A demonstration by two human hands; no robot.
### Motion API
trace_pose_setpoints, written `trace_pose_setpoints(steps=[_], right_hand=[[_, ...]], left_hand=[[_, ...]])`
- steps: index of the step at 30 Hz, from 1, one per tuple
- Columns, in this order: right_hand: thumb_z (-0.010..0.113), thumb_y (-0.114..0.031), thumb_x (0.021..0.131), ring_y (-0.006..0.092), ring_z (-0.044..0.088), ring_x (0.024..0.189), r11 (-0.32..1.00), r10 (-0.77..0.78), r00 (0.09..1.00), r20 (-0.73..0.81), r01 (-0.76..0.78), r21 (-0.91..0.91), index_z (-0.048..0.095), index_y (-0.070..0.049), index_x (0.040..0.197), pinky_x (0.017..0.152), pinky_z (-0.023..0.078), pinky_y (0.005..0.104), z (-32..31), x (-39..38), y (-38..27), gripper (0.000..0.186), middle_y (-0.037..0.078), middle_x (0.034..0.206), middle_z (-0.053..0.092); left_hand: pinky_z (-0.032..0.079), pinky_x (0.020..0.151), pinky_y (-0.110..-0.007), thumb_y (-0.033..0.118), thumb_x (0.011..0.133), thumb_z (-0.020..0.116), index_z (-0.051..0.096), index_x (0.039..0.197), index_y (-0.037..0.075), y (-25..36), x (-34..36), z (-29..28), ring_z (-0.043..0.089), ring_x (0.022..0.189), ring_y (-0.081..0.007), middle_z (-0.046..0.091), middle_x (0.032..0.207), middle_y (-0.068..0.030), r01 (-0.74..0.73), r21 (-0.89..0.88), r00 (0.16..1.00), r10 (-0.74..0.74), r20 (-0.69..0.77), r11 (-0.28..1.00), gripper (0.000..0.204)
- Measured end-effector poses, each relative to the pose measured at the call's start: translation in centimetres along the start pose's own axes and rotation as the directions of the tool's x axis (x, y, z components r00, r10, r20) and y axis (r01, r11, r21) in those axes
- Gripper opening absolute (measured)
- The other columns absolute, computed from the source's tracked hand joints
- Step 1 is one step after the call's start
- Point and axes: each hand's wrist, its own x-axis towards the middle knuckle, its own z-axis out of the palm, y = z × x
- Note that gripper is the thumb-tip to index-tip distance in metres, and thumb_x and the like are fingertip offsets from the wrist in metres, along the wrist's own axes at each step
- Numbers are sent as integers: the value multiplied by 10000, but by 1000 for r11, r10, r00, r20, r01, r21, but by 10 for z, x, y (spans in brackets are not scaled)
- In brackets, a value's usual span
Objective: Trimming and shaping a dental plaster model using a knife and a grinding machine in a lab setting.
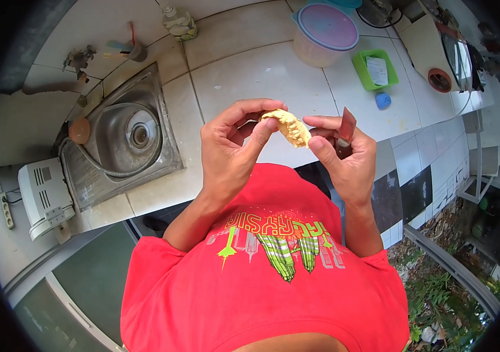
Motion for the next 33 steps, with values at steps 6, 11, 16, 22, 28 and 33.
trace_pose_setpoints(steps=[6, 11, 16, 22, 28, 33], right_hand=[[756, -34, 767, -6, 335, 487, 961, -143, 990, -14, 135, -240, 686, 6, 1014, 432, 242, 180, 7, -9, -4, 260, 16, 766, 654], [759, -23, 755, 1, 318, 490, 951, -220, 975, -1, 214, -222, 689, 2, 999, 429, 229, 184, -3, -6, -4, 255, 13, 787, 646], [756, -16, 755, 2, 319, 491, 944, -242, 970, 29, 243, -223, 691, -1, 991, 430, 229, 185, -20, 2, -7, 245, 10, 785, 641], [740, -15, 781, -5, 356, 504, 967, -196, 979, 61, 204, -154, 684, 15, 983, 436, 245, 178, -44, 16, 2, 212, 9, 784, 638], [729, -12, 796, -7, 403, 530, 981, -172, 983, 65, 177, -77, 679, 14, 985, 452, 280, 164, -57, 29, 4, 198, -3, 771, 633], [728, -28, 804, -3, 414, 539, 982, -155, 982, 110, 165, -90, 678, 15, 984, 465, 294, 162, -70, 33, 3, 192, 0, 789, 644]], left_hand=[[500, 897, -284, -49, 887, 584, 601, 1080, -51, 3, -5, -2, 619, 1010, -179, 651, 1064, -139, -27, -44, 999, 28, 19, 999, 194], [496, 909, -289, -65, 888, 571, 591, 1079, -51, 0, -7, 8, 612, 1030, -186, 635, 1090, -152, -72, -83, 997, 72, 0, 994, 193], [499, 908, -293, -74, 885, 568, 590, 1075, -53, 1, -5, 27, 609, 1038, -193, 627, 1099, -156, -116, -87, 993, 114, -34, 989, 193], [502, 911, -300, -77, 867, 591, 552, 1133, -47, 4, 0, 53, 614, 1037, -202, 617, 1100, -161, -119, -76, 990, 113, -88, 990, 270], [508, 913, -305, -93, 848, 605, 553, 1130, -45, 0, 6, 75, 622, 1022, -204, 613, 1096, -158, -150, -35, 980, 144, -135, 988, 291], [518, 896, -297, -104, 842, 599, 609, 1053, -30, -9, 11, 78, 613, 1034, -198, 612, 1092, -143, -212, 7, 968, 211, -137, 977, 224]])
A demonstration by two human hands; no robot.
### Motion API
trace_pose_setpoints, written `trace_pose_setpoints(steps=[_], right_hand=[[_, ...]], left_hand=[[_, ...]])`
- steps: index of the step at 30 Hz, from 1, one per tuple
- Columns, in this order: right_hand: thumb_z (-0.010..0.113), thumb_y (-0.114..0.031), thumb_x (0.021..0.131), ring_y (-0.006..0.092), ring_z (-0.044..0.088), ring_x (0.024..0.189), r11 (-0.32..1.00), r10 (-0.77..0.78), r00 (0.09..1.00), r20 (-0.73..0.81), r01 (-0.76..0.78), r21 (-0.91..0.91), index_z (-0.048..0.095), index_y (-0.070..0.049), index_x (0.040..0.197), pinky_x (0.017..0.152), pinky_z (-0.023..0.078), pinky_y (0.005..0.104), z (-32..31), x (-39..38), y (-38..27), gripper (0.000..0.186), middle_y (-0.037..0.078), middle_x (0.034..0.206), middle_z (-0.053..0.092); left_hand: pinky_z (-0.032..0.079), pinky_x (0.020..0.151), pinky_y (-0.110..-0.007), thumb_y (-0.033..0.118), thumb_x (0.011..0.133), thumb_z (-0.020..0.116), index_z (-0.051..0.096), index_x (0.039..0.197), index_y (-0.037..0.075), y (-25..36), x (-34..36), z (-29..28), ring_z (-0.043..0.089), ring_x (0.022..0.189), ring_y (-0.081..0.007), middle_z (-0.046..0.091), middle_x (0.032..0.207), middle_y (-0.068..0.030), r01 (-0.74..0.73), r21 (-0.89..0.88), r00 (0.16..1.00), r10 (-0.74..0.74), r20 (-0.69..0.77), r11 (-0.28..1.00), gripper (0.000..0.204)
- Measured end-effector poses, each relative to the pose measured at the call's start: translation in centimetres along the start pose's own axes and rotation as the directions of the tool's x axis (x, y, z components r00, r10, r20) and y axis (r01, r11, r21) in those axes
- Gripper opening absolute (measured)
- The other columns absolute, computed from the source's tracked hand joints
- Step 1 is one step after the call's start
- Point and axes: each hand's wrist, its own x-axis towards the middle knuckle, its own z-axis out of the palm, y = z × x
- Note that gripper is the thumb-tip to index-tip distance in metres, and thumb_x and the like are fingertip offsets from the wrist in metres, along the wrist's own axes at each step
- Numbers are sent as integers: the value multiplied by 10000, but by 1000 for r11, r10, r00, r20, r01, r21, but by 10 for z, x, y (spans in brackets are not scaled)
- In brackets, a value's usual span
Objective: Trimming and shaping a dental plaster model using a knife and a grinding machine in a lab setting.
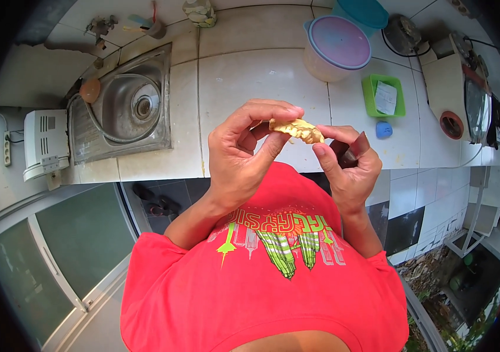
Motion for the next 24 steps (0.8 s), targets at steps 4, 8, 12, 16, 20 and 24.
trace_pose_setpoints(steps=[4, 8, 12, 16, 20, 24], right_hand=[[721, -51, 820, 0, 426, 553, 1000, 22, 1000, 18, -22, 9, 676, 17, 986, 477, 308, 161, 0, -1, 3, 184, 3, 796, 647], [709, -81, 844, 8, 469, 604, 980, 154, 987, 41, -157, 118, 674, 19, 988, 520, 351, 160, 1, -4, 0, 179, 6, 804, 650], [711, -94, 848, 22, 518, 650, 972, 165, 985, 52, -171, 163, 672, 24, 985, 558, 389, 164, 1, -6, -1, 185, 12, 805, 652], [717, -142, 854, 29, 510, 648, 971, 199, 978, 57, -204, 120, 657, 20, 979, 552, 380, 172, -4, -5, -2, 214, 22, 814, 655], [702, -117, 862, 33, 530, 660, 968, 197, 979, 41, -201, 152, 667, 25, 975, 570, 399, 173, -6, -4, 0, 185, 26, 803, 654], [699, -135, 868, 34, 502, 628, 943, 263, 963, 53, -268, 199, 663, 25, 969, 565, 385, 180, -11, -3, 6, 192, 28, 796, 651]], left_hand=[[528, 870, -292, -101, 835, 607, 617, 1049, -15, -4, -1, 0, 609, 1036, -192, 608, 1089, -137, -33, 81, 999, 35, -25, 996, 231], [533, 853, -286, -98, 826, 613, 623, 1040, -2, -8, -4, -4, 612, 1018, -184, 602, 1097, -124, -39, 140, 999, 41, -14, 989, 235], [531, 842, -284, -94, 835, 594, 616, 997, -2, -10, -5, -10, 614, 976, -171, 593, 1062, -107, -16, 178, 998, 4, 64, 984, 188], [525, 839, -283, -78, 853, 578, 592, 979, -6, -11, -6, -7, 607, 948, -156, 584, 1025, -92, 75, 143, 995, -83, 51, 987, 146], [518, 842, -279, -47, 868, 578, 548, 992, -8, -13, -5, -2, 595, 947, -141, 575, 1014, -84, 151, 104, 987, -156, 43, 983, 134], [519, 837, -275, -37, 868, 584, 516, 1009, -3, -19, -4, 2, 592, 945, -137, 570, 1007, -78, 218, 106, 974, -223, 33, 970, 160]])
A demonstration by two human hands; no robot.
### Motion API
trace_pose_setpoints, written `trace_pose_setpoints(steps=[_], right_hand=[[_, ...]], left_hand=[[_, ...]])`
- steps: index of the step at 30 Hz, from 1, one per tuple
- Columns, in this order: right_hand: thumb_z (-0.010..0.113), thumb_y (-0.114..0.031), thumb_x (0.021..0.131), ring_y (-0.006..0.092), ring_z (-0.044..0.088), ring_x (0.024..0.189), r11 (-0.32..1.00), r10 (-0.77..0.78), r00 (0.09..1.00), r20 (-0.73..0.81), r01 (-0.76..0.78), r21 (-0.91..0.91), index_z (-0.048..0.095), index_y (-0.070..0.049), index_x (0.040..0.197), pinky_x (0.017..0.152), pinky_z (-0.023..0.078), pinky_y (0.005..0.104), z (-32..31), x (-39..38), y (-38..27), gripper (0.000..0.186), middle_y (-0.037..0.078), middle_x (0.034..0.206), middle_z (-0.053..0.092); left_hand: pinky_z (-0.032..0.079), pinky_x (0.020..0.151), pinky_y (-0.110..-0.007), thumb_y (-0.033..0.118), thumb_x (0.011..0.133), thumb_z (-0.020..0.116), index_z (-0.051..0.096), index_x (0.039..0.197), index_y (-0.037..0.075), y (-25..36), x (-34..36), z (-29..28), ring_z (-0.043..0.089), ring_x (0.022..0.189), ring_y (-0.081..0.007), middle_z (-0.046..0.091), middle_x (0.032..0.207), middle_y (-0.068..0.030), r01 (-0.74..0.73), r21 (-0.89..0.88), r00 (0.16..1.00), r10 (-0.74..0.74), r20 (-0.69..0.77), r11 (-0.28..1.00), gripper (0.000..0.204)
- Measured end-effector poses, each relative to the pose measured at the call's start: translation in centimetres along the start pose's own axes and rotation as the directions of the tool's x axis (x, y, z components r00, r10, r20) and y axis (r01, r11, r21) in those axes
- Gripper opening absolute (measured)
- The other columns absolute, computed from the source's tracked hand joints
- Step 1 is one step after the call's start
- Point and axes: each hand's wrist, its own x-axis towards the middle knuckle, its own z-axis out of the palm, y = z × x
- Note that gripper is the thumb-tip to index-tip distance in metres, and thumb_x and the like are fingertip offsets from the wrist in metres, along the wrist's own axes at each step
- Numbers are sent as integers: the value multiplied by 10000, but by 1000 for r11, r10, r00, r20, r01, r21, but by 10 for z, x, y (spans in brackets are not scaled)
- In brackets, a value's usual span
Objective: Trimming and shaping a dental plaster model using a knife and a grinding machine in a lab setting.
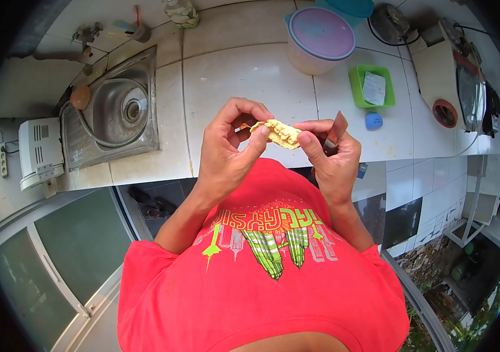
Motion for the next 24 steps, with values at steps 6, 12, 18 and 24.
trace_pose_setpoints(steps=[6, 12, 18, 24], right_hand=[[675, -141, 872, 32, 516, 595, 965, 114, 994, 6, -109, -239, 667, 26, 966, 530, 402, 188, -31, 22, 57, 192, 34, 765, 671], [641, -144, 868, 113, 652, 631, 893, 198, 968, -157, -244, -379, 660, 26, 920, 580, 481, 240, -84, 48, 161, 179, 78, 738, 694], [639, -207, 874, 172, 687, 671, 771, 228, 963, -143, -268, -577, 659, -8, 902, 635, 504, 274, -126, 66, 189, 202, 101, 741, 698], [664, -215, 881, 76, 530, 523, 785, -19, 963, -268, -152, -601, 646, -5, 868, 514, 407, 248, -157, 106, 120, 211, 22, 586, 574]], left_hand=[[513, 853, -270, 2, 875, 603, 522, 1115, 2, -52, 25, -3, 599, 993, -152, 577, 1086, -87, 167, 202, 983, -178, 36, 965, 254], [476, 917, -295, 62, 901, 583, 531, 1258, 17, -124, 45, 9, 588, 1088, -198, 591, 1213, -101, 267, 350, 962, -267, -49, 898, 364], [474, 905, -278, 97, 932, 537, 532, 1254, 3, -123, 90, -1, 606, 1061, -175, 609, 1188, -113, 246, 300, 969, -234, -76, 922, 335], [512, 829, -291, 144, 929, 544, 540, 1222, -28, -124, 182, -8, 633, 962, -179, 637, 1106, -117, 103, 348, 978, -31, -207, 932, 340]])
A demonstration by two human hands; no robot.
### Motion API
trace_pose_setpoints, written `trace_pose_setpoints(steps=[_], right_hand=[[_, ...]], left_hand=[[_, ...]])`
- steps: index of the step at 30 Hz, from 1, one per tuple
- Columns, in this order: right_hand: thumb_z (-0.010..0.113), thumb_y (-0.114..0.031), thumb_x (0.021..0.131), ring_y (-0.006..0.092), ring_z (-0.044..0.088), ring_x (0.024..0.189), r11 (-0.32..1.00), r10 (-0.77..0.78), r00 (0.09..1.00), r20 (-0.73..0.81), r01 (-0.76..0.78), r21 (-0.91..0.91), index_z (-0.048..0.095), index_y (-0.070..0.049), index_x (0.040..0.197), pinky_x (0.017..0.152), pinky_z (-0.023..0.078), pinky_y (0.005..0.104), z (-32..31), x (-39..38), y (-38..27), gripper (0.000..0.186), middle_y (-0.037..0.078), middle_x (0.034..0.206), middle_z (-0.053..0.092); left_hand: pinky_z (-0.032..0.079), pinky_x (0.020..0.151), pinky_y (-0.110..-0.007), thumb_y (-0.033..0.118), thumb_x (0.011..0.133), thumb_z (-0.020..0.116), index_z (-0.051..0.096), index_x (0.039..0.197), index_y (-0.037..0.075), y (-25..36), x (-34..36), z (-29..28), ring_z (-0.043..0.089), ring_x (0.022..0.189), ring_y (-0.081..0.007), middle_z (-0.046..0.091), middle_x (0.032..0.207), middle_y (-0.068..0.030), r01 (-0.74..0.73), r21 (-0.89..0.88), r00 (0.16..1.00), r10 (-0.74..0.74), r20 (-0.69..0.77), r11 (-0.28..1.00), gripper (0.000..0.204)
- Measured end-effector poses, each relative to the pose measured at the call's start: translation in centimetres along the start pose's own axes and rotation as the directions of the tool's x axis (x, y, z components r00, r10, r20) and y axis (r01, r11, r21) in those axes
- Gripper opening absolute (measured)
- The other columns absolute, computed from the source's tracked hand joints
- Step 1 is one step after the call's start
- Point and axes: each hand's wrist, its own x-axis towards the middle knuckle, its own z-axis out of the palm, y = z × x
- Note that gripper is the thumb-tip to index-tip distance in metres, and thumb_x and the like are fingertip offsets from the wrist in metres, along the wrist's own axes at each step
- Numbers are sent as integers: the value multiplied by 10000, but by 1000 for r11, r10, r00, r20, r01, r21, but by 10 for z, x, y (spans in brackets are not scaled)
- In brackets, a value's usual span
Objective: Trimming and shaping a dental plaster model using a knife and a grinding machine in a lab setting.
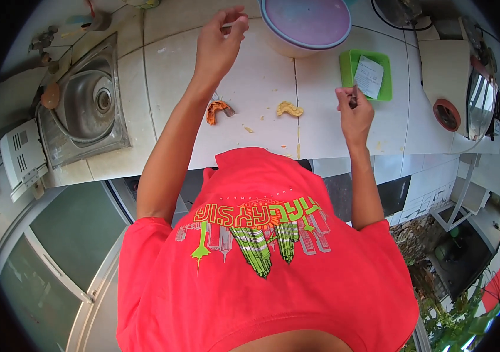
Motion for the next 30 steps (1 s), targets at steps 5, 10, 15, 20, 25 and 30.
trace_pose_setpoints(steps=[5, 10, 15, 20, 25, 30], right_hand=[[694, -267, 863, 74, 450, 489, 938, -309, 951, 18, 308, -161, 647, 13, 799, 475, 359, 248, -18, 52, -89, 291, 27, 579, 564], [725, -297, 823, 117, 552, 545, 710, -639, 733, 233, 679, -187, 677, 13, 908, 510, 424, 252, 17, 87, -131, 325, 45, 753, 657], [723, -342, 788, 255, 646, 582, 453, -660, 608, 442, 791, -411, 661, 5, 791, 518, 501, 351, 54, 80, -143, 352, 135, 701, 616], [742, -373, 741, 250, 661, 613, 276, -579, 565, 588, 814, -511, 634, 14, 806, 492, 510, 328, 73, 48, -144, 407, 126, 735, 588], [752, -331, 751, 252, 670, 653, 174, -394, 627, 673, 769, -615, 584, 10, 1004, 525, 526, 323, 73, 27, -147, 456, 122, 851, 582], [707, -208, 772, 209, 677, 672, 25, -470, 580, 665, 762, -647, 596, 37, 871, 498, 524, 299, 73, 27, -128, 287, 134, 806, 628]], left_hand=[[535, 670, -282, 156, 855, 675, 399, 1407, 75, -14, 64, 20, 598, 755, -158, 592, 973, -96, -3, -103, 992, 16, 128, 995, 622], [503, 623, -246, 96, 886, 582, 633, 1097, -13, -11, 38, 33, 598, 681, -122, 621, 790, -69, 59, -118, 983, -78, -166, 991, 243], [552, 841, -278, 2, 888, 505, 374, 1279, -94, 11, -45, 37, 644, 937, -185, 558, 1026, -142, 270, -391, 958, -285, 20, 880, 423], [522, 896, -319, -21, 905, 456, 356, 1349, -32, -27, -90, 34, 575, 1084, -217, 525, 1167, -141, 277, -325, 959, -243, 144, 904, 455], [490, 860, -332, -8, 936, 413, 314, 1438, 69, -69, -78, 61, 529, 1144, -253, 455, 1322, -165, -164, -72, 974, 150, -170, 984, 518], [479, 891, -323, 25, 966, 400, 329, 1440, 71, -62, -70, 65, 531, 1132, -240, 439, 1361, -165, 133, -479, 990, -141, 19, 868, 481]])
